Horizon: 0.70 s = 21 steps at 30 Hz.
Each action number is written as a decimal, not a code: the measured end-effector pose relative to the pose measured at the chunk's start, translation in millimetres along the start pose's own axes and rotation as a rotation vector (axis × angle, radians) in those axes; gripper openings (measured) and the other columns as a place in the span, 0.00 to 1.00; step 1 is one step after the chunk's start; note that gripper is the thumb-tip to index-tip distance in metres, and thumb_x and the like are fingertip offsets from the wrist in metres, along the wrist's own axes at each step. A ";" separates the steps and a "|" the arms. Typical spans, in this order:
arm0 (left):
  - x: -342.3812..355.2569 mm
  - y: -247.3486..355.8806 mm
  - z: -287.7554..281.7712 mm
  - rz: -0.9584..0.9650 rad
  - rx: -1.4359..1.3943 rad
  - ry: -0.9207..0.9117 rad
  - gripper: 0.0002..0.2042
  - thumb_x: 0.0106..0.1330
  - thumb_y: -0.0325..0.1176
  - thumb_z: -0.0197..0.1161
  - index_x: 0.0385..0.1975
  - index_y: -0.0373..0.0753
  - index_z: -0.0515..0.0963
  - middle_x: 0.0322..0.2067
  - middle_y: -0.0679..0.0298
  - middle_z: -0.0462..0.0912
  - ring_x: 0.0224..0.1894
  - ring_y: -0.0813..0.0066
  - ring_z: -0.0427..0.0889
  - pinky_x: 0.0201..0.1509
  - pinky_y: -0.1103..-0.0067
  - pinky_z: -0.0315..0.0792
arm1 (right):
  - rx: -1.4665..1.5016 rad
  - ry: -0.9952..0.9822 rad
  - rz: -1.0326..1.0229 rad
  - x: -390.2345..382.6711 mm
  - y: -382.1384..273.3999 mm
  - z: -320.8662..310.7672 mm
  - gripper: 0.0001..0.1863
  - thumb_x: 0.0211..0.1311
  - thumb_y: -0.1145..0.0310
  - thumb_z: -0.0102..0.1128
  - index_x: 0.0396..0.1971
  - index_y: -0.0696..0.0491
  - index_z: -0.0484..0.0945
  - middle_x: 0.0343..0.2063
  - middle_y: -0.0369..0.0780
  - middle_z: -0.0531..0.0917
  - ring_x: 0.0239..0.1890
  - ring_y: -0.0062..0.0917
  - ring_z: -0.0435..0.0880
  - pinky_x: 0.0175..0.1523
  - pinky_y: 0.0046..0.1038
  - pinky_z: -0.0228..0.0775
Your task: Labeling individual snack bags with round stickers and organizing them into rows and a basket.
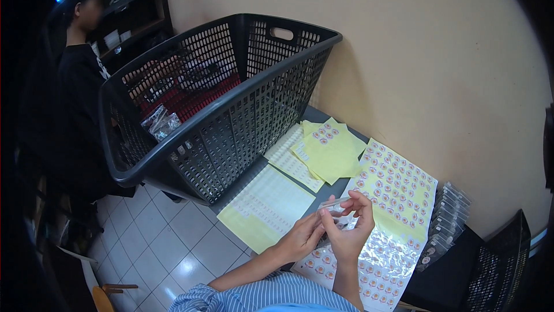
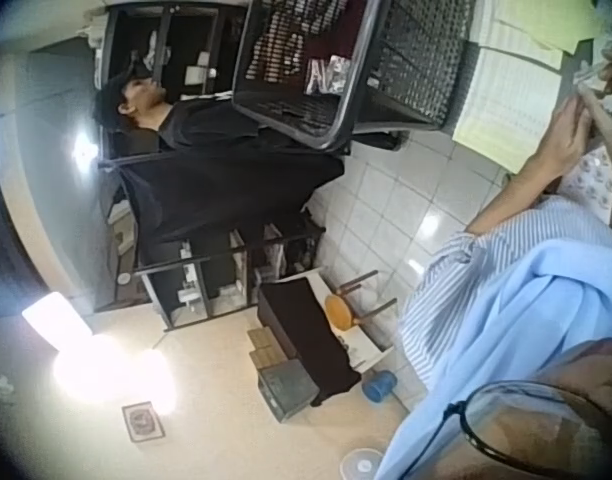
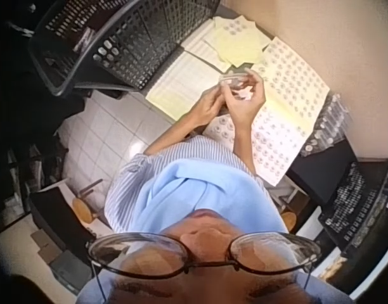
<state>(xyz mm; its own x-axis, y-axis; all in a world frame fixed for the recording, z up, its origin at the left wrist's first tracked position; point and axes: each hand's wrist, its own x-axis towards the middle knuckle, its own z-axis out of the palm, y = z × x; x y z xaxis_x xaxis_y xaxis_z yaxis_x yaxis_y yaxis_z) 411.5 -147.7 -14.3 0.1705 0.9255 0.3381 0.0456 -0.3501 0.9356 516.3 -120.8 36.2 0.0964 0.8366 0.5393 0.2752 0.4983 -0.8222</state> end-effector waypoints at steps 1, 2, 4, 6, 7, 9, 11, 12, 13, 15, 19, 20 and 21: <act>-0.2 -1.0 0.3 0.004 0.000 -0.017 0.19 0.64 0.25 0.40 0.56 0.32 0.56 0.46 0.51 0.70 0.45 0.65 0.73 0.48 0.77 0.66 | 0.011 -0.003 0.008 -0.2 0.2 -1.5 0.26 0.30 0.72 0.69 0.35 0.59 0.71 0.22 0.37 0.73 0.25 0.19 0.70 0.31 0.20 0.63; -0.2 -1.3 0.6 0.007 0.000 -0.034 0.18 0.64 0.25 0.40 0.55 0.32 0.57 0.47 0.51 0.69 0.45 0.66 0.73 0.48 0.77 0.66 | 0.012 -0.003 0.006 -0.5 -0.2 -3.4 0.26 0.30 0.72 0.69 0.35 0.59 0.71 0.22 0.37 0.73 0.25 0.19 0.70 0.31 0.20 0.63; 1.0 2.6 4.4 -0.001 -0.060 -0.008 0.18 0.65 0.26 0.39 0.54 0.32 0.58 0.46 0.51 0.70 0.46 0.66 0.73 0.49 0.77 0.66 | 0.007 -0.060 -0.053 -1.6 -1.6 -9.5 0.26 0.31 0.71 0.70 0.37 0.58 0.70 0.26 0.37 0.73 0.27 0.19 0.70 0.33 0.20 0.62; 3.5 5.0 5.4 -0.009 -0.120 0.013 0.17 0.65 0.27 0.39 0.53 0.32 0.59 0.46 0.51 0.70 0.46 0.66 0.72 0.50 0.76 0.65 | 0.001 -0.023 -0.072 -5.1 6.1 -17.9 0.27 0.32 0.70 0.70 0.38 0.58 0.70 0.28 0.37 0.72 0.29 0.19 0.70 0.33 0.20 0.62; 5.3 5.2 2.4 0.017 -0.022 -0.028 0.17 0.66 0.30 0.37 0.53 0.32 0.59 0.46 0.53 0.70 0.48 0.67 0.71 0.51 0.76 0.65 | -0.005 0.012 -0.090 -7.5 10.4 -23.4 0.28 0.33 0.69 0.70 0.39 0.57 0.69 0.30 0.37 0.72 0.30 0.19 0.69 0.34 0.20 0.61; 7.7 4.1 3.4 0.043 0.073 -0.073 0.18 0.67 0.33 0.35 0.53 0.32 0.60 0.46 0.55 0.71 0.51 0.68 0.70 0.52 0.76 0.65 | -0.032 0.011 -0.033 -12.1 17.6 -36.0 0.29 0.34 0.69 0.69 0.41 0.57 0.68 0.32 0.38 0.72 0.31 0.19 0.69 0.34 0.20 0.61; 9.5 5.0 11.0 -0.020 -0.170 -0.015 0.21 0.67 0.34 0.34 0.59 0.35 0.50 0.45 0.56 0.72 0.50 0.70 0.69 0.52 0.78 0.64 | -0.067 0.015 0.029 -17.7 24.8 -50.2 0.30 0.35 0.68 0.69 0.42 0.57 0.68 0.34 0.38 0.72 0.32 0.19 0.70 0.35 0.20 0.61; 9.9 15.0 15.8 -0.094 -0.272 0.039 0.20 0.67 0.32 0.33 0.59 0.38 0.50 0.44 0.56 0.72 0.47 0.71 0.72 0.51 0.77 0.65 | 0.010 -0.062 0.123 -21.1 28.7 -58.1 0.31 0.35 0.68 0.69 0.44 0.57 0.67 0.35 0.38 0.72 0.32 0.19 0.70 0.35 0.20 0.62; 12.9 15.2 19.0 -0.100 -0.281 0.025 0.20 0.67 0.32 0.33 0.59 0.38 0.50 0.44 0.56 0.72 0.47 0.71 0.72 0.51 0.77 0.65 | 0.087 -0.138 0.219 -23.9 32.6 -65.8 0.32 0.36 0.68 0.69 0.46 0.58 0.66 0.36 0.39 0.73 0.33 0.19 0.70 0.35 0.20 0.62; 14.7 15.0 29.7 -0.102 -0.416 0.038 0.24 0.68 0.36 0.33 0.62 0.40 0.40 0.43 0.52 0.72 0.46 0.69 0.73 0.50 0.78 0.66 | 0.195 -0.266 0.316 -31.7 43.2 -80.0 0.30 0.41 0.71 0.67 0.46 0.60 0.66 0.35 0.39 0.75 0.33 0.19 0.74 0.35 0.19 0.66; 18.5 14.0 54.4 -0.144 -0.502 0.011 0.23 0.68 0.36 0.33 0.62 0.41 0.43 0.42 0.54 0.72 0.44 0.71 0.74 0.48 0.80 0.67 | 0.333 -0.322 0.379 -42.5 38.1 -106.4 0.26 0.44 0.75 0.65 0.46 0.61 0.67 0.37 0.40 0.76 0.37 0.18 0.75 0.40 0.19 0.68; 20.0 14.3 60.5 -0.152 -0.461 -0.025 0.23 0.68 0.37 0.34 0.62 0.41 0.43 0.43 0.54 0.72 0.45 0.71 0.74 0.47 0.80 0.68 | 0.329 -0.320 0.416 -43.6 38.7 -115.4 0.26 0.44 0.75 0.65 0.46 0.61 0.67 0.36 0.41 0.76 0.37 0.18 0.75 0.39 0.19 0.69; 20.5 13.6 68.1 -0.160 -0.477 -0.061 0.23 0.68 0.37 0.34 0.62 0.41 0.43 0.43 0.54 0.72 0.45 0.71 0.74 0.47 0.80 0.68 | 0.324 -0.313 0.456 -45.6 39.3 -123.4 0.26 0.44 0.75 0.65 0.46 0.60 0.67 0.36 0.41 0.76 0.36 0.18 0.76 0.39 0.19 0.69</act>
<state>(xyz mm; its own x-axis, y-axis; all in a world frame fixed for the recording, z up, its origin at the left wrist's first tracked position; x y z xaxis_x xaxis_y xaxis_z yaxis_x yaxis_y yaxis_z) 482.6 -143.3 -1.5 0.2557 0.9473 0.1931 -0.3761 -0.0866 0.9225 640.8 -167.5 1.8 -0.1622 0.9832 0.0841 -0.0357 0.0793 -0.9962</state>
